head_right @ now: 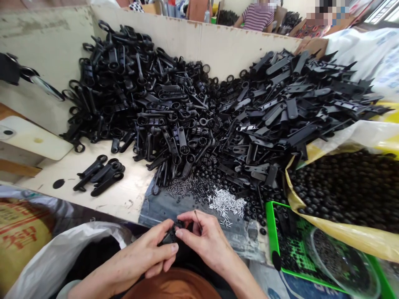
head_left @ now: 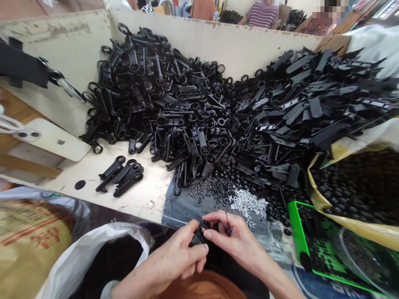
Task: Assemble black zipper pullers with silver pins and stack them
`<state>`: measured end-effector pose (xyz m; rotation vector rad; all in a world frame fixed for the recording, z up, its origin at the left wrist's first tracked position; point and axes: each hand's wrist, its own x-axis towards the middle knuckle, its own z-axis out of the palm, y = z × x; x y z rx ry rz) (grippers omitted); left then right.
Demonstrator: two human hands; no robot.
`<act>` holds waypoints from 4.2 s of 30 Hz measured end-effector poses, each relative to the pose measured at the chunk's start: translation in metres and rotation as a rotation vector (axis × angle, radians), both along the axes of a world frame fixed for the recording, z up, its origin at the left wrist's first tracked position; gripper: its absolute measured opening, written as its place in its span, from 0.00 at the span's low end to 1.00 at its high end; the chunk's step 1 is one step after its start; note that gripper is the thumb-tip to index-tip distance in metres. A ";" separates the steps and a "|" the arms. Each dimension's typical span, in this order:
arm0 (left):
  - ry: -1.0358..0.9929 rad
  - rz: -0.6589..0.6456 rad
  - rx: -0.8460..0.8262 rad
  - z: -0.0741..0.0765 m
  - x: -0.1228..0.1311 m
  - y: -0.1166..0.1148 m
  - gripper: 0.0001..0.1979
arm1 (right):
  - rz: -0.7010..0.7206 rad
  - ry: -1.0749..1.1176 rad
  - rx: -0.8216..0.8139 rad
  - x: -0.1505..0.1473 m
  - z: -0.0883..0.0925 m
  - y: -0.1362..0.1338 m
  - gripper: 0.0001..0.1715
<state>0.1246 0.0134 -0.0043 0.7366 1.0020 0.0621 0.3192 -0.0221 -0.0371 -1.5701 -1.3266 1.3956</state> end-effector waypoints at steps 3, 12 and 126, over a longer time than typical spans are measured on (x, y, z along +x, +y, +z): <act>0.002 0.027 -0.026 0.001 -0.001 -0.001 0.53 | 0.025 -0.006 -0.001 0.003 0.001 0.000 0.16; -0.034 0.080 -0.105 -0.009 -0.005 -0.006 0.54 | 0.075 -0.027 -0.006 0.005 0.000 0.006 0.16; -0.025 0.496 -0.035 -0.010 0.054 0.004 0.25 | -0.387 0.031 0.344 0.002 -0.003 -0.017 0.06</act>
